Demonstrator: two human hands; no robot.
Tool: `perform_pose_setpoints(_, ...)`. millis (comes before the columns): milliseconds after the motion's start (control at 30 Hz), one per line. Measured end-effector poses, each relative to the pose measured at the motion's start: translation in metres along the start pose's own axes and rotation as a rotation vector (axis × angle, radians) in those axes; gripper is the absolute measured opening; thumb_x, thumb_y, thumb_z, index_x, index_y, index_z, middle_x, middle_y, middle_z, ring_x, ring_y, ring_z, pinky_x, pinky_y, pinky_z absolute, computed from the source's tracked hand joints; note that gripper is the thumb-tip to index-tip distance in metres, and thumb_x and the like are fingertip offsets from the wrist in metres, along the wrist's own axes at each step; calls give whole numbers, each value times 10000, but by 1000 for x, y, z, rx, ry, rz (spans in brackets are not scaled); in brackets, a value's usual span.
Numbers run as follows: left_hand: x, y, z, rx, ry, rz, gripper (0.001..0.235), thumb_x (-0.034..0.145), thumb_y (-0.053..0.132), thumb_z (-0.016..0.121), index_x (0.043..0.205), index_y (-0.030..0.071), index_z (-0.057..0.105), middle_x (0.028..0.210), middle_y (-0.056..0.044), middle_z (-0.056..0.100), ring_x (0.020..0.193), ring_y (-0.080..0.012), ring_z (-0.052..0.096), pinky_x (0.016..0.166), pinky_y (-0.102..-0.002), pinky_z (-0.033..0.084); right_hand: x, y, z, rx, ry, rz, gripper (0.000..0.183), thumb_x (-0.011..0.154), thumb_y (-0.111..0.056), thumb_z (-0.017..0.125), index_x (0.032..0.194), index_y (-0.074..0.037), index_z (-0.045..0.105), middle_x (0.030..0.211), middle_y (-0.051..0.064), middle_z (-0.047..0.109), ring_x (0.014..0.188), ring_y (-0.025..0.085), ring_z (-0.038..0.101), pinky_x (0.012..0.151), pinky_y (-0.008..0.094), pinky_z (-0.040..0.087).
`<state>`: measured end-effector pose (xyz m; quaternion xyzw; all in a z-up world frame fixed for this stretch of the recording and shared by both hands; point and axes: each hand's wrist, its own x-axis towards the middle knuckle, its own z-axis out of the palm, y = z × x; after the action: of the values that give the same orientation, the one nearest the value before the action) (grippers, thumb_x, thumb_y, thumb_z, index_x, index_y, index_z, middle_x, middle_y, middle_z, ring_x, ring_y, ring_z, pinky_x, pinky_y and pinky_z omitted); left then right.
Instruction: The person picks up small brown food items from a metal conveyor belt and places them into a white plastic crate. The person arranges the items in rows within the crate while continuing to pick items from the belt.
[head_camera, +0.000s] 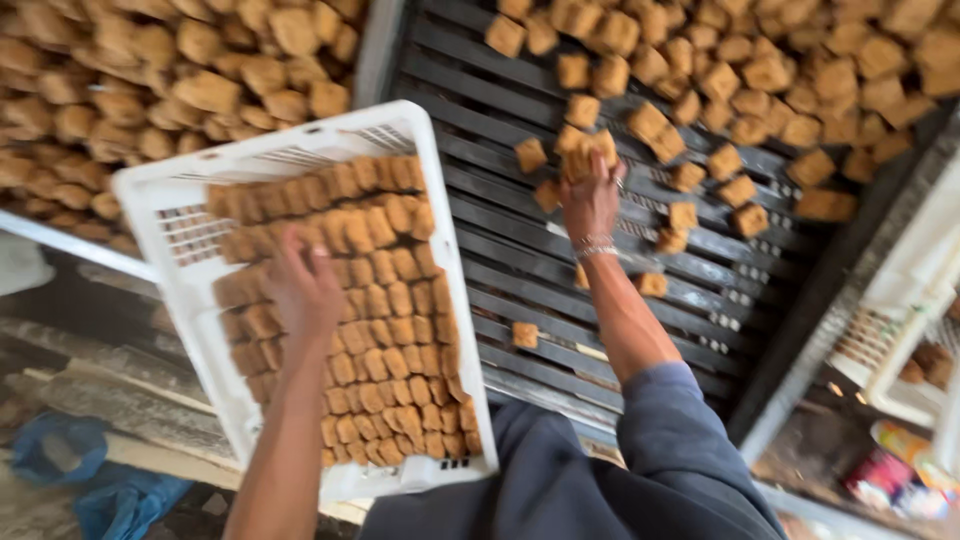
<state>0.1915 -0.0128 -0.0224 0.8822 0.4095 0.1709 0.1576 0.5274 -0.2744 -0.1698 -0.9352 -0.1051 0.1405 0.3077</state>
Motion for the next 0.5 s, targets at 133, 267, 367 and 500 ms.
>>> perform_pose_setpoints(133, 8, 3, -5, -67, 11, -92, 274, 1023, 224, 638, 1225, 42, 612, 1104, -177, 672, 1050, -370, 624, 964, -489, 476, -4, 10, 19, -209, 107, -480, 767, 857, -96, 779, 1507, -89, 373, 1397, 272, 468, 1343, 593, 434, 850, 541, 564)
perform_pose_setpoints(267, 5, 13, -11, 1, -89, -112, 278, 1058, 258, 568, 1253, 62, 599, 1170, -156, 647, 1148, -346, 586, 1048, -498, 436, 0, 27, 24, -198, 72, -410, 853, 897, -148, 811, 1584, -103, 308, 1477, 349, 386, 1193, 511, 520, 919, 549, 559)
perform_pose_setpoints(367, -1, 27, -20, 70, -176, -126, 423, 1044, 267, 511, 1406, 48, 519, 1293, -179, 558, 1258, -362, 491, 1120, -555, 333, -1, 10, 15, -174, 72, -341, 918, 879, -115, 834, 1603, -137, 269, 1485, 356, 373, 1170, 470, 552, 930, 563, 560)
perform_pose_setpoints(500, -5, 39, -23, 80, -188, -152, 531, 1033, 268, 461, 1505, 28, 425, 1434, -193, 436, 1369, -363, 373, 1200, -604, 229, -3, -69, -20, -97, 351, -524, 1092, 802, -99, 908, 1584, -131, 147, 1446, 238, 404, 1284, 438, 517, 1055, 612, 518)
